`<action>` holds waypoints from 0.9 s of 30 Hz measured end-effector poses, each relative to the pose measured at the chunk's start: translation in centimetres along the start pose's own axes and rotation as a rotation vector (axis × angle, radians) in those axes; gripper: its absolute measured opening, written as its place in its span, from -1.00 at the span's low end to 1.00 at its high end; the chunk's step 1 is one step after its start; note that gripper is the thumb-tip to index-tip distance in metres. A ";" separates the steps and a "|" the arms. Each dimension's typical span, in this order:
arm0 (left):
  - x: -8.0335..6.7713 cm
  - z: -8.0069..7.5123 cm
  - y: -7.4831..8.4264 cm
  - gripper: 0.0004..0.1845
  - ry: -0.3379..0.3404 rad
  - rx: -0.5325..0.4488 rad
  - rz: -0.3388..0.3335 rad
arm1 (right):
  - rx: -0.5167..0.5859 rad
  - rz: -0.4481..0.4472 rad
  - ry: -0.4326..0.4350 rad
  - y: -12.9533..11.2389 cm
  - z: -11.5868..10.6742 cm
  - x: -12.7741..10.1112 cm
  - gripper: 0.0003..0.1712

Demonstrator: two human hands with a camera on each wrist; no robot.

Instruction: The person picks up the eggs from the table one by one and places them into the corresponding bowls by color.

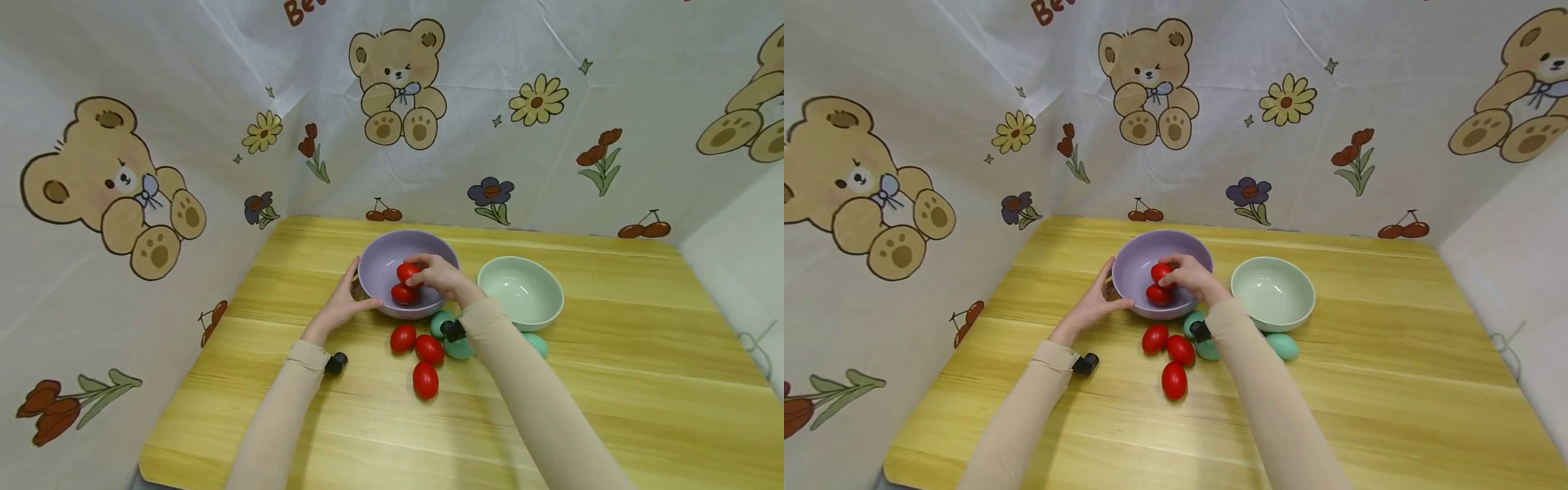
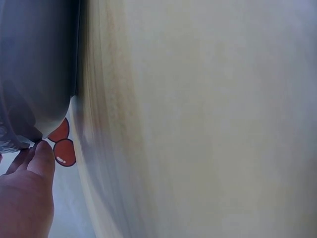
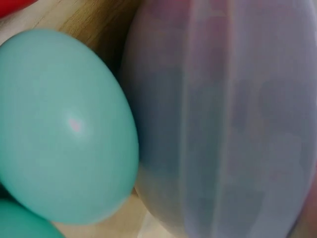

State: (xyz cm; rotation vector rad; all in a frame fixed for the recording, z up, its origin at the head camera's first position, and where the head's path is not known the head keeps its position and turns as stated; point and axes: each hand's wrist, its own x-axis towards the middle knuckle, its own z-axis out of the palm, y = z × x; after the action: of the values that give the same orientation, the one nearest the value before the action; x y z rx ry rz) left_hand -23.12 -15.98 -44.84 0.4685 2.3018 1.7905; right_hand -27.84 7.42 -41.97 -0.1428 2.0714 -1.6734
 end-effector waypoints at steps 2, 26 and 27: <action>0.0 0.1 0.0 0.14 -0.002 0.002 0.004 | -0.010 0.014 0.022 0.1 0.1 0.3 -0.36; 0.9 0.2 -2.9 0.15 0.066 0.036 -0.003 | -0.254 0.106 0.088 0.5 1.1 1.0 -0.39; 0.9 0.2 -2.9 0.15 0.067 0.040 -0.005 | -0.259 0.114 0.086 0.5 1.1 1.1 -0.39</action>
State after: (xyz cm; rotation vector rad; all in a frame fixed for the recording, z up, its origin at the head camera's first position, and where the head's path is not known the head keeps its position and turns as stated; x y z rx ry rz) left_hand -24.25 -16.11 -47.61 0.4145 2.3844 1.7872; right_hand -28.20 6.17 -42.91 -0.0351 2.3087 -1.3628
